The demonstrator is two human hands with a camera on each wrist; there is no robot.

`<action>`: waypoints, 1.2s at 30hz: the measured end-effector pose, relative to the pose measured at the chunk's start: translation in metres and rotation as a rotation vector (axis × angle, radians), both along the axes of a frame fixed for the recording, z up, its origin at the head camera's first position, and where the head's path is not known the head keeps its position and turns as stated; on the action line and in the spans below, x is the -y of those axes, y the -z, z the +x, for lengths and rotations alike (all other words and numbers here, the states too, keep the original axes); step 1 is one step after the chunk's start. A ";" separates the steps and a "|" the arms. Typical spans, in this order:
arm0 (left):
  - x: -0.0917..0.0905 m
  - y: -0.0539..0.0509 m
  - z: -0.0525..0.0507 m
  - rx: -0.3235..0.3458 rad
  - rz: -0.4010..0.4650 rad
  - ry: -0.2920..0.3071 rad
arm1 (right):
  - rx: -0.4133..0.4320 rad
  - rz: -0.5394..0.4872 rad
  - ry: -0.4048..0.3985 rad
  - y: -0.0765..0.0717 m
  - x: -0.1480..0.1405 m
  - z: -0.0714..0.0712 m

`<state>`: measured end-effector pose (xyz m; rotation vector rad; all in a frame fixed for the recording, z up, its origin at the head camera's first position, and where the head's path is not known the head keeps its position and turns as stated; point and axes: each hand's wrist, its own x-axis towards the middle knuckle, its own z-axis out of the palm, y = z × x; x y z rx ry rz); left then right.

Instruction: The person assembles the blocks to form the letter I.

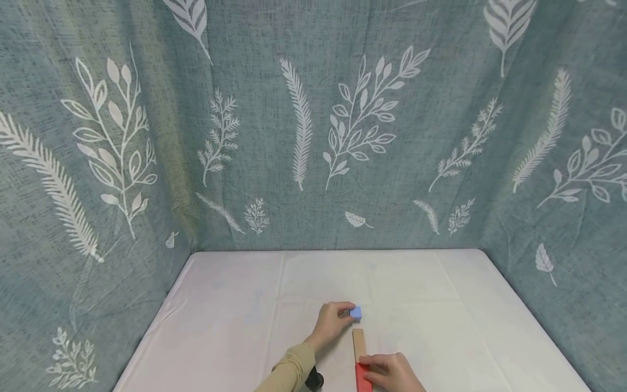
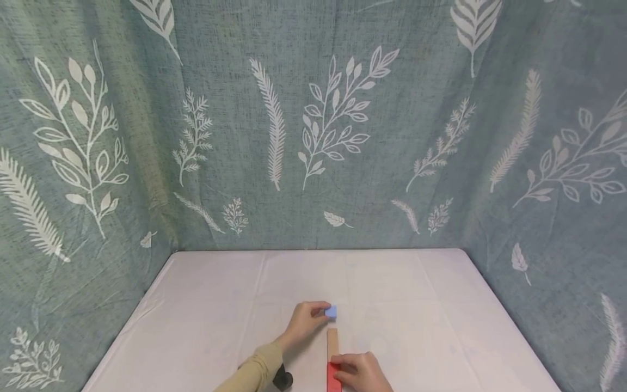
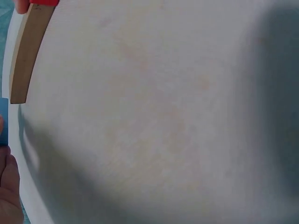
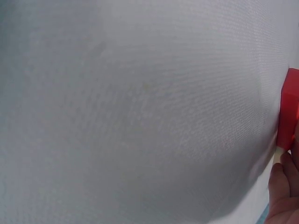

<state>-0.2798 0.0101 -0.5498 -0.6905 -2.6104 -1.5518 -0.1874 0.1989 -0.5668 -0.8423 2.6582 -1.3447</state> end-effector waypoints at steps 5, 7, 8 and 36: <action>-0.001 0.000 0.003 0.025 -0.028 -0.008 | 0.012 -0.032 -0.007 0.002 0.000 0.001; -0.001 0.000 0.003 0.028 -0.036 -0.012 | 0.011 -0.037 -0.008 0.003 0.000 0.001; -0.001 0.001 0.003 0.027 -0.039 -0.013 | 0.019 -0.039 -0.005 0.002 0.000 0.001; 0.000 0.010 0.000 0.028 -0.002 0.034 | 0.107 -0.030 0.020 -0.003 0.001 0.001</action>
